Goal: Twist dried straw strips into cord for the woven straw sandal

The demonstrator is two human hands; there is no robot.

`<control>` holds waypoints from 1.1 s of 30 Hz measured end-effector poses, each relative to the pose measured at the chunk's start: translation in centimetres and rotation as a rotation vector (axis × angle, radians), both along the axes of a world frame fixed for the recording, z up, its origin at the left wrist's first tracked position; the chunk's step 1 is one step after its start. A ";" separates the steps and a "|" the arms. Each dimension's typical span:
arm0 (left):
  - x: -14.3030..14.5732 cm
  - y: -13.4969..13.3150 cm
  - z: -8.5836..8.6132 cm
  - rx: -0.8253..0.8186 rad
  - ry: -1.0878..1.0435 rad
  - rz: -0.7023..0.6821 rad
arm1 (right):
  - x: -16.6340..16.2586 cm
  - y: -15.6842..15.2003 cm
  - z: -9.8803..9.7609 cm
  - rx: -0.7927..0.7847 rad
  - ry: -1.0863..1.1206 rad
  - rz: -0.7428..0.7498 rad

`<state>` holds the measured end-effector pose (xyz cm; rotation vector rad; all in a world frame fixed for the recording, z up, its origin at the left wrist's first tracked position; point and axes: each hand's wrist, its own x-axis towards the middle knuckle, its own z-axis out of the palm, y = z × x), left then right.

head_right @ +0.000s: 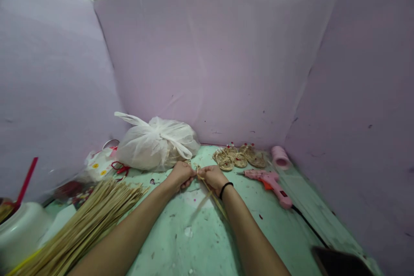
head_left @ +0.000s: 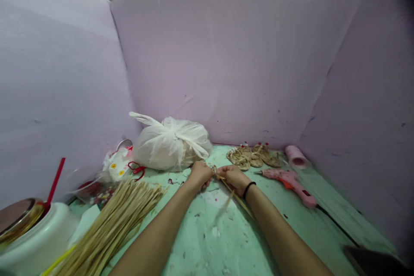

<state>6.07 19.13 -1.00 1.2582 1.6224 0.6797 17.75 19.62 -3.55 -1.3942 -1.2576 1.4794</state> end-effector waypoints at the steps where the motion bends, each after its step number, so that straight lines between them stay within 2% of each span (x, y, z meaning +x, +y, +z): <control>1: -0.1 0.1 -0.1 -0.001 0.003 -0.006 | -0.1 -0.1 0.0 0.006 -0.009 0.001; 8: -0.6 0.1 -0.6 0.042 -0.007 -0.085 | -0.7 -0.4 0.0 0.030 -0.060 -0.051; 14: -0.7 0.7 -1.6 0.116 0.063 -0.112 | -0.5 -0.6 0.7 -0.005 -0.068 -0.036; 17: -0.6 0.8 -1.8 0.223 0.175 -0.108 | -0.3 -0.6 0.8 -0.029 -0.057 -0.010; 22: -0.3 -0.2 -1.0 0.404 0.484 -0.166 | -0.3 -0.3 0.6 -0.056 -0.062 -0.027; 25: -0.3 -0.5 -1.1 0.477 0.549 -0.175 | -0.2 -0.2 0.5 -0.056 -0.064 -0.014; 29: -0.7 0.0 -2.0 0.464 0.359 -0.223 | 0.0 0.0 0.3 -0.047 -0.082 0.012; 33: -0.8 0.6 -2.5 0.243 0.061 -0.153 | 0.0 0.1 0.0 -0.005 -0.129 0.017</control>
